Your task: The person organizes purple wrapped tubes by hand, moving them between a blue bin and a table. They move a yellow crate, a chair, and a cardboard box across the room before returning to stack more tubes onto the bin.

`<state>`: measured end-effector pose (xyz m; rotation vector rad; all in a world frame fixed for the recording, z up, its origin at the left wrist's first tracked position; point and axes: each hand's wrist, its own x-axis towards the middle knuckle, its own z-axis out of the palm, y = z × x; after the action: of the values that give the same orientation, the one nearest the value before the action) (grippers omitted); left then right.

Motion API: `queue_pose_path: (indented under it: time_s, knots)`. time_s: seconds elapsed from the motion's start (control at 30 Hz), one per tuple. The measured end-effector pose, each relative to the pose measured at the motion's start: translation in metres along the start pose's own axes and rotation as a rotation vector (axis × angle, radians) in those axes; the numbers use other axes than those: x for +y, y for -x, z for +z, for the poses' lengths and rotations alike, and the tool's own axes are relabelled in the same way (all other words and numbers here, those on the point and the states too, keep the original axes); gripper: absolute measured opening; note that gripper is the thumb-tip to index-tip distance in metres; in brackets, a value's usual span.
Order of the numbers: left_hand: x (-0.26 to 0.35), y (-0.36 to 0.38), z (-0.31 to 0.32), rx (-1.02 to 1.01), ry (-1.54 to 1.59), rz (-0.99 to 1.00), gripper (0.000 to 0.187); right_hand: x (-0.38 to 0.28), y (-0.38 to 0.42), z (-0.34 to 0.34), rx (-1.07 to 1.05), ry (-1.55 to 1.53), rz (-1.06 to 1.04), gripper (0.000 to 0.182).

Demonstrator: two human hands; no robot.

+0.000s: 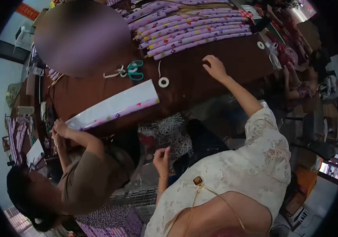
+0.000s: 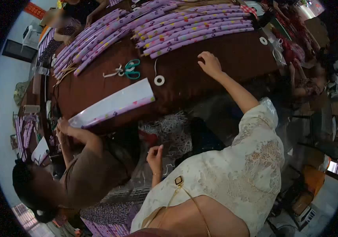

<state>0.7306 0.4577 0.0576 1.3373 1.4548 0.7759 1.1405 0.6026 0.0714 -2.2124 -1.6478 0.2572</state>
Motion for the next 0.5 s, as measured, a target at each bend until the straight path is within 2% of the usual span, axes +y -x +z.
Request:
queue_pose_path:
  time_s: [0.1,0.13,0.2,0.23,0.27,0.33,0.37,0.43,0.5]
  knots:
    - [0.046,-0.098,0.081,-0.035,-0.015,0.088,0.019,0.097,-0.089,-0.012,0.152,0.283,-0.029,0.046]
    - [0.061,-0.129,0.11,-0.057,-0.005,0.128,0.022,0.128,-0.114,-0.018,0.114,0.361,-0.052,0.055]
    - [0.113,-0.178,0.16,-0.135,0.18,-0.04,0.024,0.158,-0.145,-0.039,0.015,0.429,-0.061,0.066]
    - [0.127,-0.201,0.185,-0.151,0.137,0.062,0.03,0.178,-0.162,-0.044,-0.018,0.403,-0.105,0.077]
    - [0.138,-0.222,0.206,-0.171,0.09,0.163,0.036,0.191,-0.174,-0.047,-0.053,0.419,-0.137,0.079]
    - [0.141,-0.26,0.248,-0.358,0.412,-0.26,0.054,0.207,-0.186,-0.055,-0.146,0.355,-0.182,0.083]
    - [0.143,-0.274,0.267,-0.344,0.431,-0.345,0.06,0.213,-0.187,-0.053,-0.17,0.348,-0.179,0.083]
    - [0.137,-0.3,0.303,-0.264,0.448,-0.467,0.069,0.222,-0.189,-0.049,-0.119,0.297,-0.313,0.083]
    - [0.12,-0.308,0.318,-0.286,0.474,-0.455,0.066,0.228,-0.19,-0.05,-0.158,0.259,-0.312,0.082]
